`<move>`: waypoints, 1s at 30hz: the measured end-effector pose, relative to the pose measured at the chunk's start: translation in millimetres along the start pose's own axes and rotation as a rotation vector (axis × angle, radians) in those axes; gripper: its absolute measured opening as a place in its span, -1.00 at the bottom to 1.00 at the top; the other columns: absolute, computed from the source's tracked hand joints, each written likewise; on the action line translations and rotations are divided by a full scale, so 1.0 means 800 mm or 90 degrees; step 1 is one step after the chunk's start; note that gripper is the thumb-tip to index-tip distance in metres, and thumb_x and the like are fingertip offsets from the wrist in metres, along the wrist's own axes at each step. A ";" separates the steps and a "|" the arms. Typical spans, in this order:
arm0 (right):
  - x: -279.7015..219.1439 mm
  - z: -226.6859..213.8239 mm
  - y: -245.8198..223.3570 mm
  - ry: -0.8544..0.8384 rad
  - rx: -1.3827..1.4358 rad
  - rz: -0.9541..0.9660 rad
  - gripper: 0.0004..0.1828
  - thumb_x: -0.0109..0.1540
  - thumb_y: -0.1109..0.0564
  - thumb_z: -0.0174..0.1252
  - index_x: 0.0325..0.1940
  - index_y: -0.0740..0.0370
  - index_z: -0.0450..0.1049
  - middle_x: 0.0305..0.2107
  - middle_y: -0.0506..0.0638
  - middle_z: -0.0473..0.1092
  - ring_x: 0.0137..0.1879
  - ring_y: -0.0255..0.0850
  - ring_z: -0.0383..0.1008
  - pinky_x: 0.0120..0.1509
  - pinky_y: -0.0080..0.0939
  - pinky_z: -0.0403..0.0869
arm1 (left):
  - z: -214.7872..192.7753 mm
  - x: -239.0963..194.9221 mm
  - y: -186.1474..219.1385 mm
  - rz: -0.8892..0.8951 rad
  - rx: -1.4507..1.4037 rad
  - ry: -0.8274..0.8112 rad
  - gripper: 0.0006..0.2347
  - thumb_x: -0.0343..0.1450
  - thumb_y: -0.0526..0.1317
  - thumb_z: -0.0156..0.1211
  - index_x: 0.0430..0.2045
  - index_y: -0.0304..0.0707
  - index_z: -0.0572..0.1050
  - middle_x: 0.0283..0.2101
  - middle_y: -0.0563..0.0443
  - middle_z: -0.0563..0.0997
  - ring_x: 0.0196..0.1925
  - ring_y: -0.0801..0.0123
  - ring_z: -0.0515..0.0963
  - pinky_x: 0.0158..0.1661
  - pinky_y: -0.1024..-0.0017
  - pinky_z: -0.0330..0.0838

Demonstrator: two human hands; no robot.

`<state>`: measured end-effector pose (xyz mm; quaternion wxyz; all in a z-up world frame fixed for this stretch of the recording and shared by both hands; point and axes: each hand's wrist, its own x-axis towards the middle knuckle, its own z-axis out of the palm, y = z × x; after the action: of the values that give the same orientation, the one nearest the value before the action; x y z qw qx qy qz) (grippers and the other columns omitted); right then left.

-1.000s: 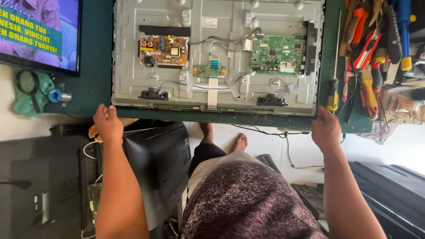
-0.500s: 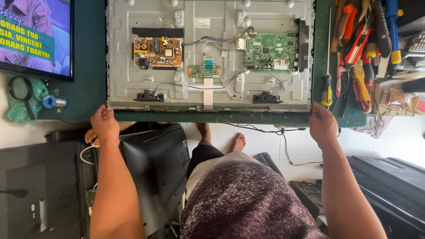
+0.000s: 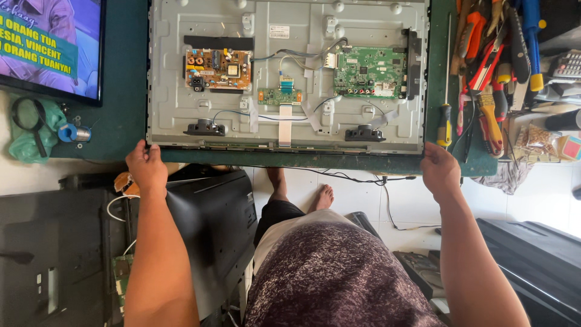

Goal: The person uses a screwdriver to remove screws from the back panel of a television. They then use their hands to detach the back cover and lift it away from the main unit.

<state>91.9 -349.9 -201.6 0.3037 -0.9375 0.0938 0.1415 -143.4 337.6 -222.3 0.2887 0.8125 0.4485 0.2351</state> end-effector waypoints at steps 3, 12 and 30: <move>0.000 0.001 -0.001 0.001 0.018 0.019 -0.46 0.25 0.17 0.14 0.34 0.06 0.59 0.06 0.03 0.58 0.25 0.00 0.54 0.37 0.07 0.46 | -0.001 -0.002 0.001 0.012 -0.004 0.005 -0.64 0.55 -0.13 0.40 0.21 -0.32 0.60 0.01 -0.21 0.53 0.00 0.13 0.65 0.06 0.32 0.56; -0.002 0.000 0.000 0.002 0.032 0.001 -0.45 0.25 0.19 0.15 0.35 0.16 0.58 0.06 0.10 0.58 0.24 0.04 0.54 0.35 0.10 0.46 | 0.000 -0.008 0.004 0.005 -0.001 -0.004 -0.56 0.48 -0.17 0.47 0.26 -0.23 0.57 0.10 -0.17 0.45 0.07 0.08 0.59 0.14 0.22 0.52; -0.010 -0.010 -0.018 -0.003 0.029 0.013 -0.46 0.24 0.22 0.18 0.34 0.16 0.59 0.05 0.09 0.58 0.24 0.03 0.54 0.33 0.08 0.48 | -0.003 -0.003 0.006 -0.051 0.006 -0.035 -0.55 0.48 -0.15 0.47 0.28 -0.17 0.54 0.15 -0.14 0.44 0.14 0.04 0.57 0.17 0.13 0.48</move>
<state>89.8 -342.8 -185.2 0.3237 -0.9290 0.1061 0.1448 -143.3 334.4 -217.6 0.3062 0.8014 0.4736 0.1992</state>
